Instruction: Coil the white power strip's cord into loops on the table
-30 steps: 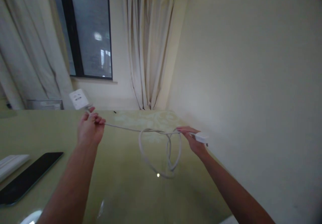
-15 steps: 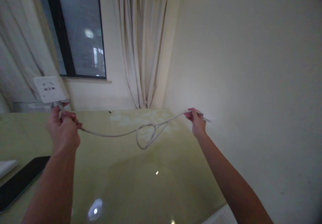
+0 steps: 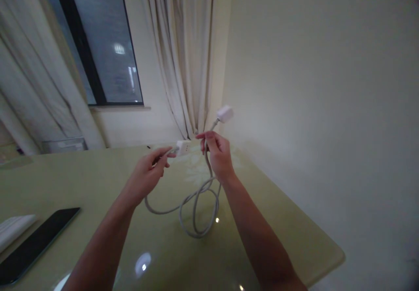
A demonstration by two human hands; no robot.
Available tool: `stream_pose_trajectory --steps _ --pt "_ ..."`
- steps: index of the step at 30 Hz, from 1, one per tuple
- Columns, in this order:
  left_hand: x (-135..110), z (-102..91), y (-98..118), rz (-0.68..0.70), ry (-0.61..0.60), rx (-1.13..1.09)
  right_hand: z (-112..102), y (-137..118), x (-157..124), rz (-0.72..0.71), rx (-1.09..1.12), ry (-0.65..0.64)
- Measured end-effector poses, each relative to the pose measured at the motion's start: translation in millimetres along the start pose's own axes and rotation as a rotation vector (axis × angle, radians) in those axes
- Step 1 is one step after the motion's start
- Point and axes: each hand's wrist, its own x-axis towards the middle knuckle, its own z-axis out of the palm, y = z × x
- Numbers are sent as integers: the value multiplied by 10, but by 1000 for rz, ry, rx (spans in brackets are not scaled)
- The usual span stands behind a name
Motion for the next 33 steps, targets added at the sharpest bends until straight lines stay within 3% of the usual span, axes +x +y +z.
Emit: stream_pose_trajectory --steps 2,7,12,16,20,26,30,33 --pt "-25 83 30 55 -26 14 39 -11 -50 -6 -188 -128" --pt "-102 149 202 300 38 213 133 -90 -143 -53 -835 -134" --pt "-166 171 249 553 84 385 178 -174 -215 -84 -1152 -342" --pt "-178 179 177 610 143 552 145 -144 -214 -116 -1121 -527" --pt "-149 105 124 537 216 592 111 -94 -178 -167 -1042 -627" --pt "-74 -67 71 446 119 444 113 -109 -130 -147 -971 -702" --pt "-46 -141 11 611 56 543 107 -110 -122 -140 -943 -661" --pt "-46 -160 -36 724 76 674 80 -90 -119 -148 -960 -638"
